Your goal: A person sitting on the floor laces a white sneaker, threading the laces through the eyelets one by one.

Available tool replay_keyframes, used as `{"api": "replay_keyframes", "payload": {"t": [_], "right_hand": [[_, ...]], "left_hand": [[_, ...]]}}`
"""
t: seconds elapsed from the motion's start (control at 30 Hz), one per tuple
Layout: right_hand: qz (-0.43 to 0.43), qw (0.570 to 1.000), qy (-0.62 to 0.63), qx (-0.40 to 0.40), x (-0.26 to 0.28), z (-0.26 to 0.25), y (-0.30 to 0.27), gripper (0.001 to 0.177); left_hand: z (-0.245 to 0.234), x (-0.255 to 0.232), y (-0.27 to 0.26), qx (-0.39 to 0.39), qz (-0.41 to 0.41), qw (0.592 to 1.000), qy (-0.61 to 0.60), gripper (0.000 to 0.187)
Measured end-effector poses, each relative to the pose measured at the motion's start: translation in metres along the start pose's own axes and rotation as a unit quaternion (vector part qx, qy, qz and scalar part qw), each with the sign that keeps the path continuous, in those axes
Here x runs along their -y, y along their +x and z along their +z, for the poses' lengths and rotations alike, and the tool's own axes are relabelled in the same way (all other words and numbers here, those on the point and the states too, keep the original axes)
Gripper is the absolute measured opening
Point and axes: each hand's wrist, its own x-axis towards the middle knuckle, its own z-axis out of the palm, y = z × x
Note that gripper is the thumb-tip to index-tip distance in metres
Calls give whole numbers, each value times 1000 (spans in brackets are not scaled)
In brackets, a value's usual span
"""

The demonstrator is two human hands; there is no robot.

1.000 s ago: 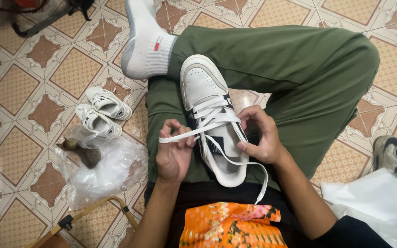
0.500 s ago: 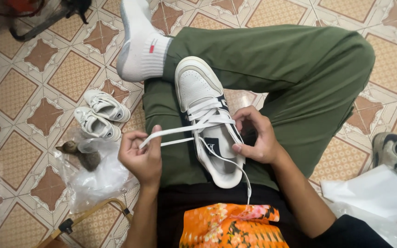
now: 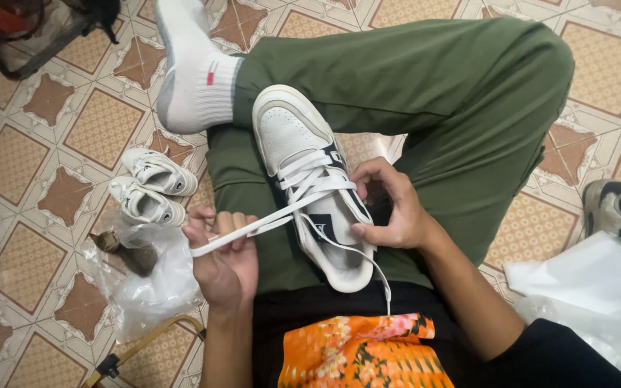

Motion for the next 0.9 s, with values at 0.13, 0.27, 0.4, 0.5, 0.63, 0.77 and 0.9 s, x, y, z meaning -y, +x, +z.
{"api": "replay_keyframes", "payload": {"t": [0.13,0.27,0.4,0.5,0.63,0.77,0.9], "right_hand": [[-20,1000,1,10,0,-3,0,77],[-18,997,69,5,6,-6,-2,80],[69,968,235,-56,15,-12,-8,62],[60,932,341,-105,17,-18,-6,58],[16,886,443,-135,19,-24,0,49],[18,872,465,-150,21,-27,1,49],[20,865,475,-160,24,-29,3,48]], "left_hand": [[8,0,1,51,77,994,59,34],[15,1,0,55,125,987,83,20],[17,-4,0,69,202,956,202,14],[-5,-6,4,60,299,897,320,19],[-33,-13,9,67,442,774,448,29],[-5,-13,3,-10,340,858,385,24],[33,-22,9,67,52,992,96,44]]}}
